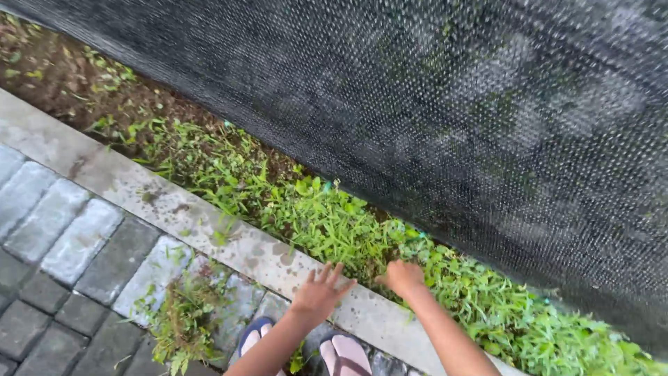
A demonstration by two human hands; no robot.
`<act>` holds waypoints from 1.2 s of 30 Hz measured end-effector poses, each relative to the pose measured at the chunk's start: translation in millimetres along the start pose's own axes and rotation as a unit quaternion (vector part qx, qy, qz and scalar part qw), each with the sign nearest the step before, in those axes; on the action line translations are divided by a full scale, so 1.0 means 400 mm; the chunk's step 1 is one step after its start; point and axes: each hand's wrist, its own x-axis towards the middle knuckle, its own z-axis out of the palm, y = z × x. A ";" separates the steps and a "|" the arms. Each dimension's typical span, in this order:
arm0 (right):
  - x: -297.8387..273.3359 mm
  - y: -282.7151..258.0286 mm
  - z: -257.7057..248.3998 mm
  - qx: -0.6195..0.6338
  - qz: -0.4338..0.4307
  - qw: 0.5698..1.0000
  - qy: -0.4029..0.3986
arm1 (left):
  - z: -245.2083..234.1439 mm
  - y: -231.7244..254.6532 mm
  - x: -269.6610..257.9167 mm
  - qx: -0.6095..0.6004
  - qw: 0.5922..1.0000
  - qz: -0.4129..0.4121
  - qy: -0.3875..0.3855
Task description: Pulling out weeds and grass from a narrow dirt strip by hand.
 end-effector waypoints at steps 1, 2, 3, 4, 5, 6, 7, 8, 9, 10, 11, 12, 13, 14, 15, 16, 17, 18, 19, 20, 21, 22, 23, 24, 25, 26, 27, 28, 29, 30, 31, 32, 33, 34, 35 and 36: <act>0.029 0.033 0.085 -0.012 -0.015 1.000 0.018 | 0.015 0.004 0.009 0.023 1.000 0.018 0.012; 0.025 0.053 0.131 -0.007 -0.011 1.000 0.008 | 0.054 0.004 -0.004 0.017 1.000 0.023 0.003; 0.048 0.083 0.150 0.023 -0.037 0.998 0.047 | 0.089 -0.005 0.005 0.016 0.999 0.022 -0.025; 0.067 0.112 0.169 0.053 -0.062 0.993 0.086 | 0.122 -0.013 0.011 0.014 0.998 0.022 -0.053; 0.052 0.104 0.119 0.052 -0.063 0.993 0.088 | 0.097 -0.022 0.016 0.015 0.998 0.020 -0.051; 0.036 0.097 0.069 0.122 -0.053 0.989 0.060 | 0.072 -0.029 0.021 0.040 0.995 0.034 -0.086; 0.007 0.083 0.036 0.196 -0.040 0.979 0.029 | 0.051 -0.032 0.012 0.064 0.989 0.049 -0.126; 0.011 0.084 0.007 0.199 -0.039 0.979 0.026 | 0.050 -0.043 0.005 0.064 0.988 0.050 -0.129; 0.003 0.093 -0.018 0.259 -0.039 0.964 0.035 | 0.052 -0.039 -0.006 0.059 0.994 0.063 -0.062; -0.006 0.101 -0.044 0.319 -0.037 0.946 0.044 | 0.053 -0.035 -0.018 0.053 0.996 0.075 0.006; -0.010 0.098 -0.056 0.320 -0.036 0.946 0.043 | 0.047 -0.025 -0.022 0.052 0.996 0.076 0.004; -0.016 0.094 -0.069 0.310 -0.036 0.947 0.072 | 0.039 -0.015 -0.027 0.027 0.996 0.062 -0.059; -0.012 0.083 -0.088 0.298 -0.039 0.948 0.104 | 0.028 -0.013 -0.033 0.003 0.992 0.045 -0.122; -0.022 0.052 -0.100 0.299 -0.042 0.948 0.103 | 0.046 -0.015 -0.039 0.004 0.992 0.043 -0.123; -0.034 0.022 -0.110 0.274 -0.023 0.957 0.090 | 0.066 -0.017 -0.043 -0.012 0.994 0.038 -0.097; -0.046 -0.008 -0.121 0.247 -0.004 0.966 0.076 | 0.085 -0.020 -0.048 -0.028 0.997 0.033 -0.071; -0.046 -0.034 -0.124 0.245 -0.005 0.966 0.077 | 0.109 -0.045 -0.049 -0.029 0.997 0.032 -0.069; -0.047 -0.062 -0.128 0.242 0.010 0.968 0.072 | 0.132 -0.070 -0.052 -0.079 0.995 -0.048 -0.031; -0.043 -0.087 -0.137 0.236 0.022 0.969 0.068 | 0.156 -0.094 -0.051 -0.129 0.983 -0.131 0.012; 0.012 -0.061 -0.079 0.230 0.018 0.971 0.070 | 0.092 -0.115 -0.070 -0.131 0.982 -0.135 0.018; 0.070 -0.042 -0.022 0.227 -0.019 0.961 0.156 | 0.023 -0.149 -0.091 -0.247 0.921 -0.268 0.140; 0.132 -0.021 0.035 0.222 -0.054 0.943 0.242 | -0.045 -0.182 -0.110 -0.352 0.813 -0.386 0.255; 0.155 -0.002 0.076 0.224 -0.053 0.944 0.239 | -0.060 -0.235 -0.144 -0.353 0.814 -0.387 0.251; 0.179 0.017 0.119 0.229 -0.098 0.916 0.313 | -0.073 -0.288 -0.177 -0.291 0.747 -0.470 0.369; 0.210 0.043 0.154 0.231 -0.143 0.881 0.388 | -0.085 -0.344 -0.201 -0.221 0.657 -0.538 0.479; 0.173 0.032 0.105 0.229 -0.142 0.882 0.386 | -0.043 -0.396 -0.240 -0.223 0.657 -0.539 0.478; 0.137 0.019 0.057 0.261 -0.108 0.872 0.400 | -0.002 -0.451 -0.279 -0.247 0.537 -0.575 0.565; 0.101 0.005 0.008 0.291 -0.073 0.860 0.412 | 0.038 -0.506 -0.318 -0.265 0.405 -0.597 0.639; 0.091 0.011 -0.017 0.289 -0.072 0.862 0.409 | 0.100 -0.525 -0.347 -0.266 0.404 -0.600 0.636; 0.081 0.017 -0.042 0.315 -0.052 0.856 0.407 | 0.161 -0.542 -0.378 -0.169 0.442 -0.625 0.621; 0.078 0.019 -0.075 0.341 -0.033 0.847 0.407 | 0.215 -0.569 -0.403 -0.069 0.475 -0.638 0.602; 0.082 0.008 -0.102 0.340 -0.032 0.847 0.408 | 0.192 -0.535 -0.372 -0.070 0.475 -0.638 0.602; 0.084 -0.007 -0.126 0.334 -0.069 0.859 0.381 | 0.166 -0.505 -0.343 -0.108 0.504 -0.670 0.535; 0.086 -0.022 -0.150 0.328 -0.105 0.870 0.352 | 0.140 -0.474 -0.315 -0.145 0.529 -0.696 0.464; 0.055 -0.064 -0.188 0.328 -0.104 0.870 0.354 | 0.133 -0.456 -0.278 -0.146 0.530 -0.694 0.465; 0.023 -0.106 -0.226 0.287 -0.109 0.914 0.267 | 0.125 -0.436 -0.241 -0.132 0.602 -0.649 0.447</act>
